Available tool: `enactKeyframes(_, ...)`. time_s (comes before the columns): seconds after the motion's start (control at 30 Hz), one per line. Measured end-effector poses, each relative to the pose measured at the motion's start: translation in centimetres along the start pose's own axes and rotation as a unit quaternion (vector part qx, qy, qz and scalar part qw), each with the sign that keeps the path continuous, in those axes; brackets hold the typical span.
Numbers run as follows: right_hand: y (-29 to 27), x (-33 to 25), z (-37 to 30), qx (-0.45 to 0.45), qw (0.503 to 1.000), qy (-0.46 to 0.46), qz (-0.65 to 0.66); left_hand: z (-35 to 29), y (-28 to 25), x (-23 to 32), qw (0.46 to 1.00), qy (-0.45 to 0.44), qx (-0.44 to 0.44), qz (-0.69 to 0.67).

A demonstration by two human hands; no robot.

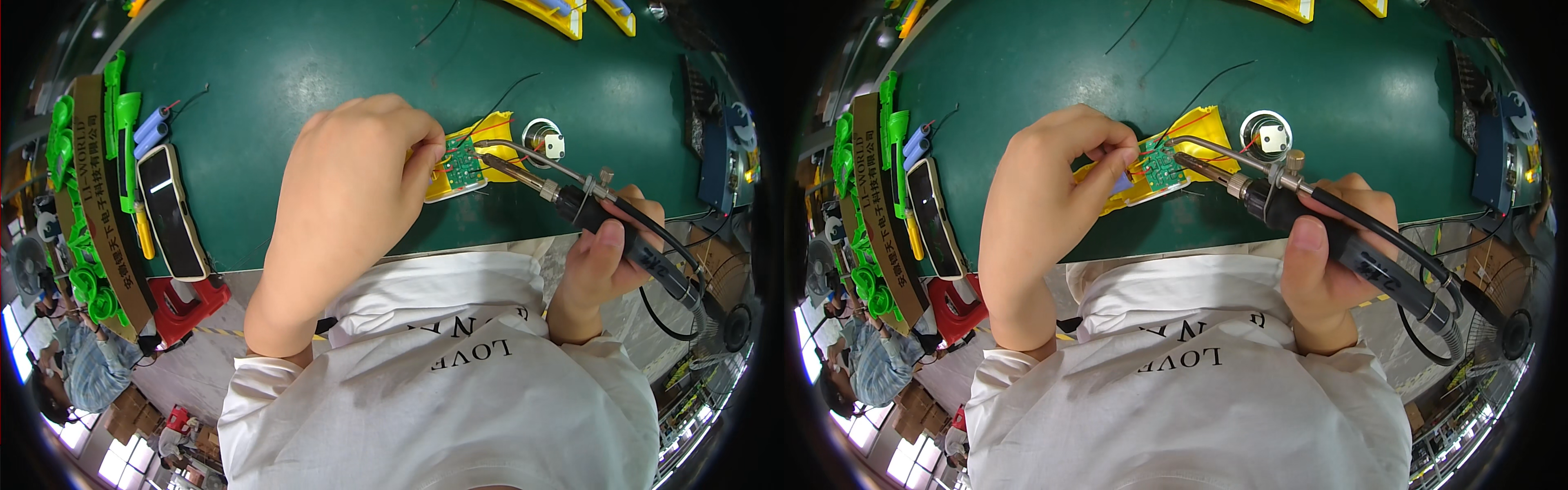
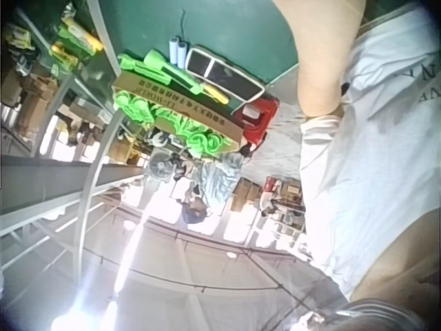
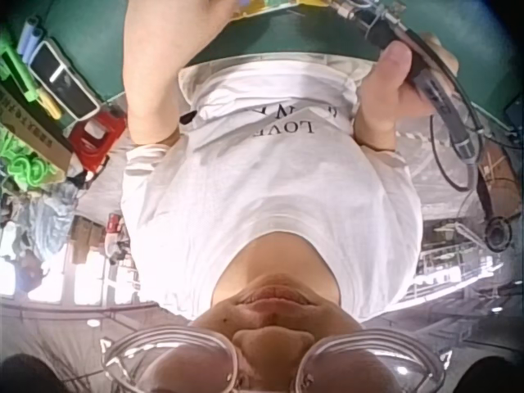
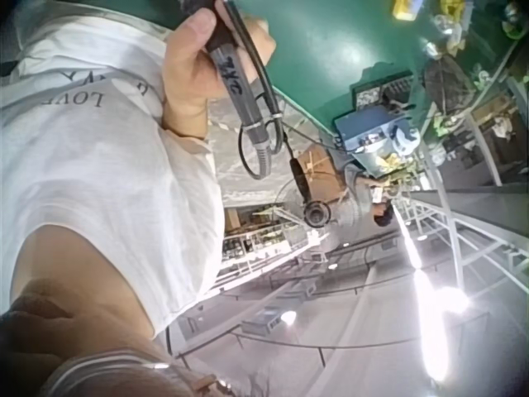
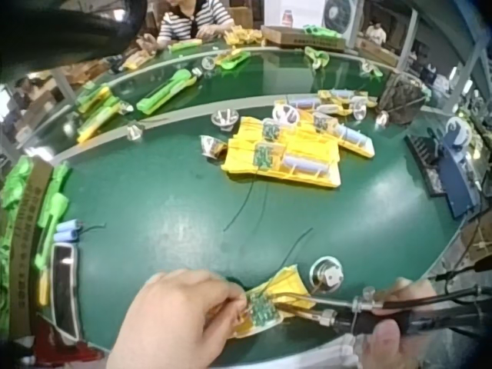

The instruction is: The person solders wires to circuit boards inside flashlight casings using a soldering iron, closes the casings together, and places the assembled flashlights onto a conveyor belt.

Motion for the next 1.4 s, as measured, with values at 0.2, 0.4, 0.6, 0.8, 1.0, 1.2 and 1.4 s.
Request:
enactKeyframes(0.2, 0.3, 0.1, -0.1, 0.003, 1.000, -0.005, 0.000, 0.2, 0.1, -0.2, 1.000, 0.011, -0.020, -0.015)
enactKeyframes(0.4, 0.2, 0.0, -0.1, -0.006, 1.000, -0.003, 0.011, 0.0, 0.0, 0.3, 1.000, 0.018, -0.005, 0.023)
enactKeyframes(0.6, 0.2, 0.1, 0.0, -0.007, 1.000, -0.011, 0.008, -0.1, -0.2, 0.7, 0.998, 0.024, 0.013, 0.061)
enactKeyframes(0.8, 0.3, 0.0, -0.2, -0.010, 1.000, 0.010, 0.023, -0.2, -0.2, 0.7, 0.997, 0.026, 0.026, 0.072)
enactKeyframes(1.0, 0.4, -0.3, -0.2, -0.012, 1.000, 0.010, 0.025, -0.3, -0.1, 0.8, 0.996, 0.027, 0.036, 0.082)
enactKeyframes(1.2, 0.4, -0.3, -0.2, -0.017, 1.000, 0.013, 0.015, -0.4, -0.1, 0.8, 0.995, 0.031, 0.045, 0.089)
enactKeyframes(1.4, 0.4, -0.3, -0.3, -0.018, 0.999, 0.025, 0.030, -0.5, 0.0, 1.0, 0.993, 0.027, 0.059, 0.103)
Point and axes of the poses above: each hand's wrist, its own z-axis towards the middle knuckle, its own y-axis out of the palm, x = y × z, the point moved 4 cm from there along z, towards the middle knuckle, and after that the axes turned 2 degrees about z, right-handed, at the moved point
